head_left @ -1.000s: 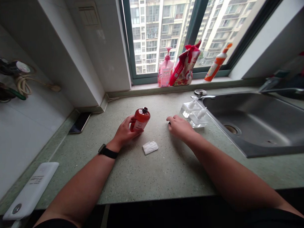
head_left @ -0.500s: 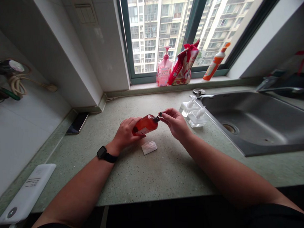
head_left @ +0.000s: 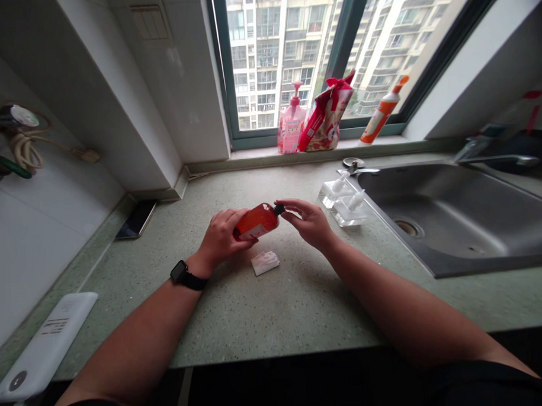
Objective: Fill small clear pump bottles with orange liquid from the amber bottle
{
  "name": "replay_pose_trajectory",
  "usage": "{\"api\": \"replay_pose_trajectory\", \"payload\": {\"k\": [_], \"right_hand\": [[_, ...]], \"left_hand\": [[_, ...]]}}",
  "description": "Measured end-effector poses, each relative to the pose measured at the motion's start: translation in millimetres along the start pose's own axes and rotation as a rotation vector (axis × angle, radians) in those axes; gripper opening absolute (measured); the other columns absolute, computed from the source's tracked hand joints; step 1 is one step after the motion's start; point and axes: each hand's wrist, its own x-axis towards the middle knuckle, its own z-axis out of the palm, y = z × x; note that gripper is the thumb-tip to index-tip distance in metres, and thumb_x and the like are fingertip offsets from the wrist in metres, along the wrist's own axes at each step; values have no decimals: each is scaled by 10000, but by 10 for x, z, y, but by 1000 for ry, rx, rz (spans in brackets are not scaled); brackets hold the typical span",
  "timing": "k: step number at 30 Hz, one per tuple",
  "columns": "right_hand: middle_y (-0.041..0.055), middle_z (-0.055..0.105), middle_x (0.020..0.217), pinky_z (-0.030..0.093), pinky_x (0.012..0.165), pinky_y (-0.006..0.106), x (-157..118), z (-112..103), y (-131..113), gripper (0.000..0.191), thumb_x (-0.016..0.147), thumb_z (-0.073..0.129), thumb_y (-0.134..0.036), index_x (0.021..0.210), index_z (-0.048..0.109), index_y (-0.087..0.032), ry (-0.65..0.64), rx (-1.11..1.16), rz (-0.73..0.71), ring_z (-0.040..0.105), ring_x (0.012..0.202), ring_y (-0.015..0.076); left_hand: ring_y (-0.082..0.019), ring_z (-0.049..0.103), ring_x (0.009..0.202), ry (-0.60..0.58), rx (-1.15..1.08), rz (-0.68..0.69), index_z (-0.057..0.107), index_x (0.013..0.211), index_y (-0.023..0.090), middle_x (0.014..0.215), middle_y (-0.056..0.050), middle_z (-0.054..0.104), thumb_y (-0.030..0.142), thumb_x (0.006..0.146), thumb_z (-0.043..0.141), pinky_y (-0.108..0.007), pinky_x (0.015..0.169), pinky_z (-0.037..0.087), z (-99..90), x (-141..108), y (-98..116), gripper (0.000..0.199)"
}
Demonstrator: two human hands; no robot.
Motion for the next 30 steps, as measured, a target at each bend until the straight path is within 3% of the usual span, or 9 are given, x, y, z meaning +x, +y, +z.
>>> {"api": "replay_pose_trajectory", "payload": {"k": [4, 7, 9, 12, 14, 18, 23, 28, 30], "right_hand": [[50, 827, 1248, 577, 1127, 506, 3, -35, -51, 299, 971, 709, -379, 1244, 798, -293, -44, -82, -73, 776, 1171, 247], [56, 849, 1128, 603, 1038, 483, 9, -73, -71, 299, 934, 758, -511, 1111, 827, -281, 1, -216, -86, 791, 1079, 267], [57, 842, 953, 608, 941, 458, 19, -112, -64, 412, 925, 721, -662, 920, 823, -262, 0, -342, -58, 786, 934, 268], [56, 779, 774, 588, 859, 429, 41, -180, -43, 723, 1016, 408, -810, 736, 760, -244, -29, -381, 46, 749, 795, 242], [57, 774, 814, 591, 878, 425, 56, -216, -38, 746, 1044, 325, -800, 864, 789, -244, -23, -282, 75, 751, 839, 238], [87, 741, 1191, 600, 989, 436, 75, -241, -53, 542, 980, 618, -720, 1271, 761, -285, -138, -154, -49, 717, 1145, 260], [100, 694, 1080, 559, 1065, 514, 92, -248, -29, 643, 1062, 414, -716, 914, 830, -249, -61, -361, -7, 694, 1097, 270], [101, 706, 1211, 608, 961, 449, 80, -247, -10, 568, 1021, 510, -734, 1209, 794, -281, -136, -299, -71, 684, 1158, 268], [95, 729, 1152, 589, 1007, 476, 72, -251, -6, 647, 1070, 374, -724, 1021, 831, -269, -132, -333, -81, 700, 1124, 262]], "left_hand": [[-331, 656, 1138, -3, 5, 21, 612, 1462, 213, 1276, -123, 731, 423, 852, 852, -490, 1032, 518, -23, -7, -16, 689], [-338, 650, 1136, -10, 32, 47, 604, 1488, 218, 1285, -132, 726, 455, 860, 846, -496, 1024, 522, -33, -15, -25, 714], [-347, 643, 1141, -15, 67, 64, 601, 1503, 221, 1297, -138, 719, 470, 858, 848, -503, 1025, 520, -32, -22, -28, 734], [-353, 634, 1151, -11, 102, 71, 591, 1527, 237, 1317, -140, 709, 476, 866, 842, -513, 1030, 516, -28, -30, -36, 747], [-353, 631, 1147, -2, 111, 63, 587, 1535, 250, 1324, -138, 707, 476, 872, 835, -516, 1028, 516, -28, -32, -50, 743], [-349, 627, 1134, 14, 126, 43, 589, 1535, 249, 1318, -136, 708, 485, 887, 816, -511, 1022, 515, -36, -31, -83, 725], [-346, 621, 1142, 1, 135, 49, 592, 1533, 240, 1327, -136, 706, 490, 897, 810, -503, 1025, 507, -35, -33, -92, 717], [-345, 618, 1144, 11, 128, 24, 593, 1533, 261, 1322, -126, 706, 479, 892, 816, -504, 1026, 501, -43, -30, -87, 713], [-342, 617, 1145, 9, 124, 22, 594, 1532, 269, 1325, -120, 707, 476, 892, 816, -501, 1030, 499, -45, -29, -91, 708]]}}
